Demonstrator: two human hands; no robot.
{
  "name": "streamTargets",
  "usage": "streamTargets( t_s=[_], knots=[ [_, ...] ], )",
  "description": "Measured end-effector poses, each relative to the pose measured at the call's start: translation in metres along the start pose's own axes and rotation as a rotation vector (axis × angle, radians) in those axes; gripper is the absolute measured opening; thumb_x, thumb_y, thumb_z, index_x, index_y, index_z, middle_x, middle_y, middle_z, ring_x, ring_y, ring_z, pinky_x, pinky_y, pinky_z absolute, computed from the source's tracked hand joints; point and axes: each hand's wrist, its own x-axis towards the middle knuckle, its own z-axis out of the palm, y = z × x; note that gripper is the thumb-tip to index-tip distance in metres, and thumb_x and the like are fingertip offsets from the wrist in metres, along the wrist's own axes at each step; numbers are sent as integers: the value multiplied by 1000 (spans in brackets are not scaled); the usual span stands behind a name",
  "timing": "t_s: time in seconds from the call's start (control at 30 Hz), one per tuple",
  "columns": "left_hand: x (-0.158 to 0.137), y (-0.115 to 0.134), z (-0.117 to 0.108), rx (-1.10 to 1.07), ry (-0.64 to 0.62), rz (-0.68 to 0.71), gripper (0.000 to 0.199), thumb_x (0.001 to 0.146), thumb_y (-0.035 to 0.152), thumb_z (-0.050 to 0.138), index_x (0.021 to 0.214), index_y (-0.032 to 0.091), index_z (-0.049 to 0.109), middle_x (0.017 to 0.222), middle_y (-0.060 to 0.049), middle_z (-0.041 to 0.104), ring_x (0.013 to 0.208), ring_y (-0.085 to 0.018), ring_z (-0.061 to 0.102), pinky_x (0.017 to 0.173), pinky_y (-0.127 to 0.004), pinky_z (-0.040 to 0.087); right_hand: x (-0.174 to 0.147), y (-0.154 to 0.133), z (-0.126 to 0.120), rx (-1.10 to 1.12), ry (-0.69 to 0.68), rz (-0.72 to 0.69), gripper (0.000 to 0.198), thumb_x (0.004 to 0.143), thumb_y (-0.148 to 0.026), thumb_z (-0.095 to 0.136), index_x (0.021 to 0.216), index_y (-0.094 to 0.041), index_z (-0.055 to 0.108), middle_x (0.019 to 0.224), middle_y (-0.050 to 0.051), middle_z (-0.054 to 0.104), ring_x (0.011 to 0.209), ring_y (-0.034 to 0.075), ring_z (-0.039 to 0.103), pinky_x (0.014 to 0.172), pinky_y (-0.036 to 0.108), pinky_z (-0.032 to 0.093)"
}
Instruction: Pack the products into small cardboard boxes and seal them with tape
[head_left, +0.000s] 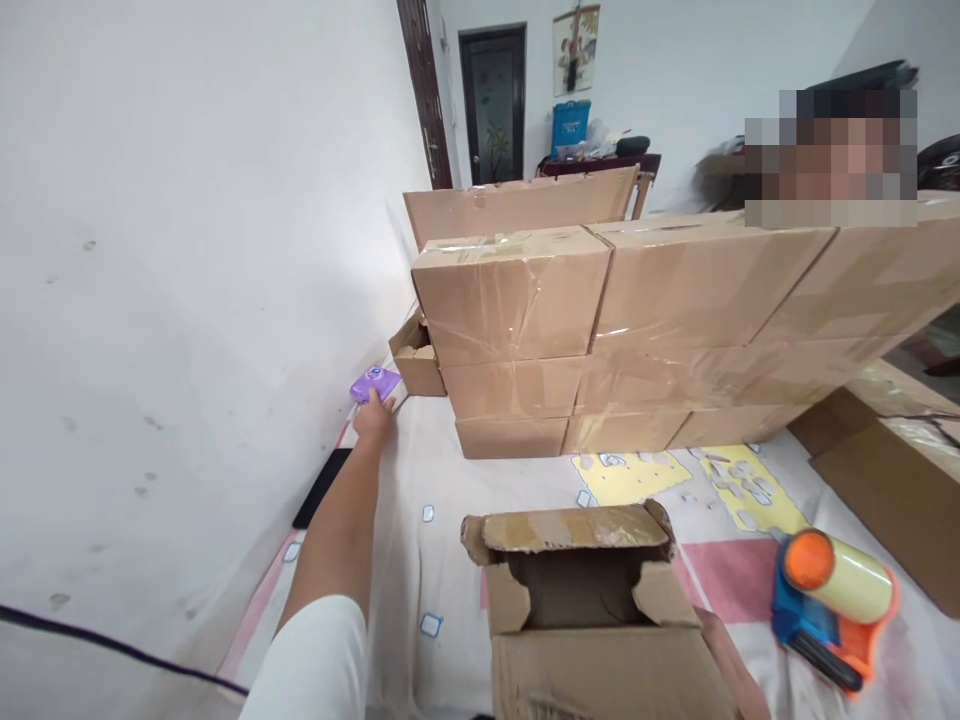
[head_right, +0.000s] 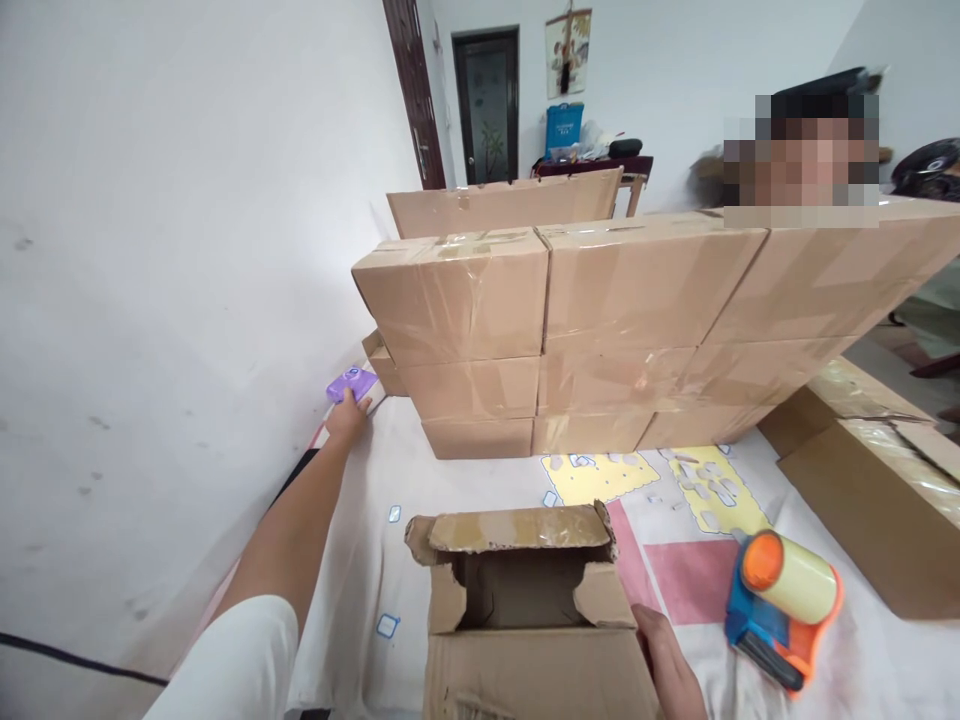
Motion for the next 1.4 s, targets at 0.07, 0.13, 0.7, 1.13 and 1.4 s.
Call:
streamTargets(
  t_s=[0.07,0.13,0.7,1.13,1.4],
  knots=[
    [-1,4,4,-27,-4,-29,41,97,43,62,128,17,59,125,-10,63,108,-24,64,93,-46,56,1,-2,-2,-24,-4,4,30,73,-35,61,102,-29,66,97,7,73,92,35,73,75,44,62],
    [-1,8,0,-57,2,-49,41,97,42,62,129,17,59,126,-10,63,109,-24,64,94,-47,56,-2,-11,-2,-45,2,-6,31,76,-36,60,105,-29,65,102,6,73,96,34,72,79,44,61],
    [-303,68,-176,-61,687,736,57,95,44,61,145,19,51,87,-9,71,60,-18,60,59,-30,44,51,-214,-99,565,334,-106,26,89,-41,71,108,-25,63,99,7,67,81,21,68,70,35,59],
    [-372,101,-130,18,60,1000,66,80,37,78,139,21,54,134,-21,62,120,-40,61,89,-51,55,81,-216,-108,936,-33,130,61,71,-50,86,122,-24,64,122,7,72,116,30,68,95,43,59],
    [-340,50,-121,-113,-158,583,61,84,17,58,144,22,46,158,-18,37,133,-34,54,95,-46,56,64,-195,-113,974,-54,73,60,75,-54,80,125,-26,62,130,7,70,121,31,66,97,44,59]
  ],
)
